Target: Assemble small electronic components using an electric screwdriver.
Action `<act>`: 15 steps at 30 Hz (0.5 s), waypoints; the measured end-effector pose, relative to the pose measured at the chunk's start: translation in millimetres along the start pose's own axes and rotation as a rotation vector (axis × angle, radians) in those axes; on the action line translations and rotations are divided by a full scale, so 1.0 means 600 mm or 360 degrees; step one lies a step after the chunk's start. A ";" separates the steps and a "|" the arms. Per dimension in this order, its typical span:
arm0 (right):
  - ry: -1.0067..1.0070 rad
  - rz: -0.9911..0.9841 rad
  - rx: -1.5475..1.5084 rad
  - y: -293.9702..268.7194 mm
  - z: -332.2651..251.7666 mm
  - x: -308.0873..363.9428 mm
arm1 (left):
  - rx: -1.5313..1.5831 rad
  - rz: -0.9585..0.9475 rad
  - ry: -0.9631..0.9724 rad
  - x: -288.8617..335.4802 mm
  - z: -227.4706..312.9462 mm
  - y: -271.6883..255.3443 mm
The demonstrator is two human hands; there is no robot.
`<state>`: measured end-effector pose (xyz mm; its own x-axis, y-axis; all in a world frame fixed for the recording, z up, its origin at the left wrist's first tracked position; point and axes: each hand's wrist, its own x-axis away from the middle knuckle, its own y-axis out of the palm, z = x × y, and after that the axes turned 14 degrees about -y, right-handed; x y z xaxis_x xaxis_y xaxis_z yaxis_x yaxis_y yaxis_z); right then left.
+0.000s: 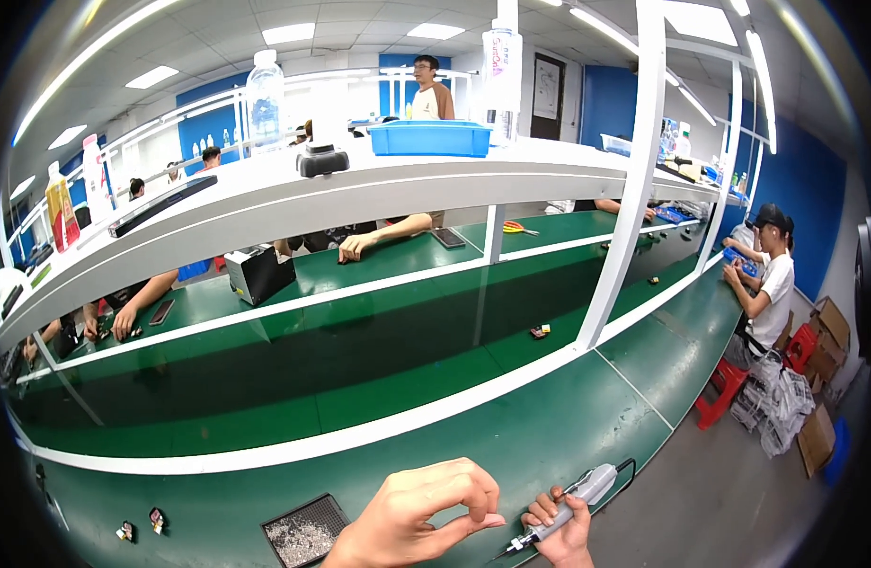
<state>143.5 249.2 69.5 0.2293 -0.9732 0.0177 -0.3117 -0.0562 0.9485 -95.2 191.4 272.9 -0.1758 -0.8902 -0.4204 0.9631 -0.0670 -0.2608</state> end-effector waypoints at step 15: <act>0.0026 -0.0090 -0.0055 -0.002 -0.009 -0.003 | -0.0084 0.0128 0.0021 -0.003 -0.020 0.008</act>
<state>148.1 252.1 70.2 0.2607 -0.9649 -0.0313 -0.2659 -0.1030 0.9585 -92.4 197.9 262.1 -0.1011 -0.8857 -0.4531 0.9621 0.0289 -0.2712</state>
